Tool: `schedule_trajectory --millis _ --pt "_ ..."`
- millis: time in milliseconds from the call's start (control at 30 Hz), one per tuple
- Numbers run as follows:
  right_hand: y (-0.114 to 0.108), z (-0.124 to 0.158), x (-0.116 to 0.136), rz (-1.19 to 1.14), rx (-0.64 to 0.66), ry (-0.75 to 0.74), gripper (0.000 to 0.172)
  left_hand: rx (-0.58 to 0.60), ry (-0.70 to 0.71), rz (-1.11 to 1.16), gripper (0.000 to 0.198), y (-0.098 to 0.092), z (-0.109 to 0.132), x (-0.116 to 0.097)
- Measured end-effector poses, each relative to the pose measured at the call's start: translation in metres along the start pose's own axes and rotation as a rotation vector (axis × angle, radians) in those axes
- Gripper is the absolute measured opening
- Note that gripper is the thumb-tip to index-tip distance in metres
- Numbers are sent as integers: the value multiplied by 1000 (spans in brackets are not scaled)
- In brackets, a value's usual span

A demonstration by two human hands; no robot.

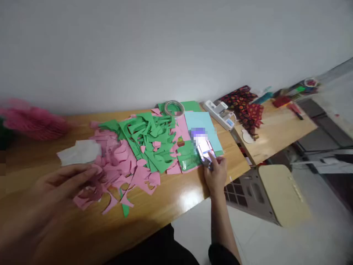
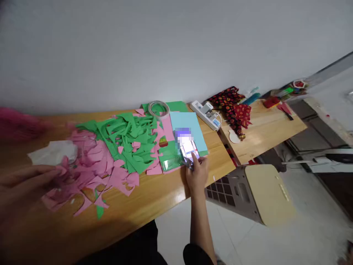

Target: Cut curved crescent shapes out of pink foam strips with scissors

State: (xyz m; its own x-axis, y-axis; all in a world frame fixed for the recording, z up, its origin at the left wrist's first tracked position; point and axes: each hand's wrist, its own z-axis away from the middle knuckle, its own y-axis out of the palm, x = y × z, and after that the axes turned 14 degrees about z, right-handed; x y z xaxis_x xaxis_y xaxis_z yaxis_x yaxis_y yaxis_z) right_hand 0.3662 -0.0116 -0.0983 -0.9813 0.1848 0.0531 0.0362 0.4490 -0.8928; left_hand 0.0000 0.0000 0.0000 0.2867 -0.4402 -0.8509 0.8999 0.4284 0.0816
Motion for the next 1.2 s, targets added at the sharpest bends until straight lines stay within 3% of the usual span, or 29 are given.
schedule_trajectory --millis 267,600,833,1200 --pt "4 0 1 -22 11 19 35 37 9 -22 29 -24 -25 12" --pt "3 4 4 9 -168 115 30 -8 -35 1 37 -23 -25 12" --pt "-1 5 7 38 -253 188 31 30 -27 26 33 -24 -26 15" --pt "0 3 4 -57 -130 226 42 0 -29 4 33 -22 -25 12"
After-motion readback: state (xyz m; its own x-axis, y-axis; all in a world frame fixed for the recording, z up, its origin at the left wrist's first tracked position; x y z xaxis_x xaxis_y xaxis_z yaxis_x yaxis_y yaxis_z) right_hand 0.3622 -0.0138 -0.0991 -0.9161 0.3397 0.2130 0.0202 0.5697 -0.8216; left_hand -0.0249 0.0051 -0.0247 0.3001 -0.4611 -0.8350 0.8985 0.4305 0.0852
